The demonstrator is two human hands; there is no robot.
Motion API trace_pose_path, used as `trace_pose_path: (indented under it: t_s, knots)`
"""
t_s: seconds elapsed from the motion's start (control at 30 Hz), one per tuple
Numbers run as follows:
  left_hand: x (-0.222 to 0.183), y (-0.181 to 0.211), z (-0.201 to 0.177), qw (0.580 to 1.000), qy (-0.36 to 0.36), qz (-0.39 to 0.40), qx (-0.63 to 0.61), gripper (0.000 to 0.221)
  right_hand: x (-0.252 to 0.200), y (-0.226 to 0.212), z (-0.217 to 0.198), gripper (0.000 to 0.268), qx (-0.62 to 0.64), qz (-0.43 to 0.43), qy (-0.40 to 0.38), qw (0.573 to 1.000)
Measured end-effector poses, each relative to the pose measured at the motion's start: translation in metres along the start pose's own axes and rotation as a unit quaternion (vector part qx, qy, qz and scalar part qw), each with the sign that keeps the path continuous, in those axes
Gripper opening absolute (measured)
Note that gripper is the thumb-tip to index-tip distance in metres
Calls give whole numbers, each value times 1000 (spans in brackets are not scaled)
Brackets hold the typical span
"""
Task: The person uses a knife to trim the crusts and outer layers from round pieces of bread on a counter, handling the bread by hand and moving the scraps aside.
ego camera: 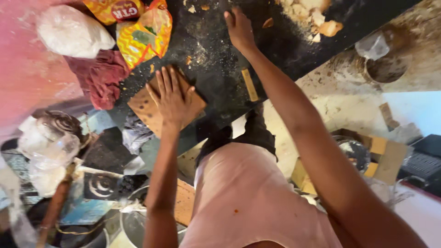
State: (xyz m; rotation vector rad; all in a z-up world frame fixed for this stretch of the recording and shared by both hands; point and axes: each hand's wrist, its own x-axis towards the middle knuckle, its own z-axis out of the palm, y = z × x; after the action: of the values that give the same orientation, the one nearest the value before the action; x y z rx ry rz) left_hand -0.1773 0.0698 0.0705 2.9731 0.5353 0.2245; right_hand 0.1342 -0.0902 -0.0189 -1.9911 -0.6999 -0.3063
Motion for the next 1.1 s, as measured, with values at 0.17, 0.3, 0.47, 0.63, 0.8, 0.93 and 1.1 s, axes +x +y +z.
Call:
trace_pose_path:
  t_s: [0.17,0.3,0.47,0.63,0.8,0.93,1.1]
  knots:
    - [-44,-13,-22,1000,-3,7,-3,74,-69,-77,-57,29,-13,68,-155,986]
    - [-46,-15,-23,1000,9,6,-8,72,-140,-144,-67,39,-86,51,-265,959]
    - [-44,-15,-21,1000,15,9,5,72,-159,-162,-25,51,-192,-55,-247,948]
    - [-46,-14,-22,1000,19,13,8,71,-127,-126,-77,72,-141,399,-290,859]
    - [-47,-13,-19,1000,25,6,3,71,-114,-99,-123,72,-205,357,-220,885]
    - [-44,-12,-19,1000,29,1,3,71,-103,-118,-37,48,-12,278,-261,924]
    - [-47,-13,-19,999,31,8,5,72,-90,-113,23,70,-255,62,-282,923]
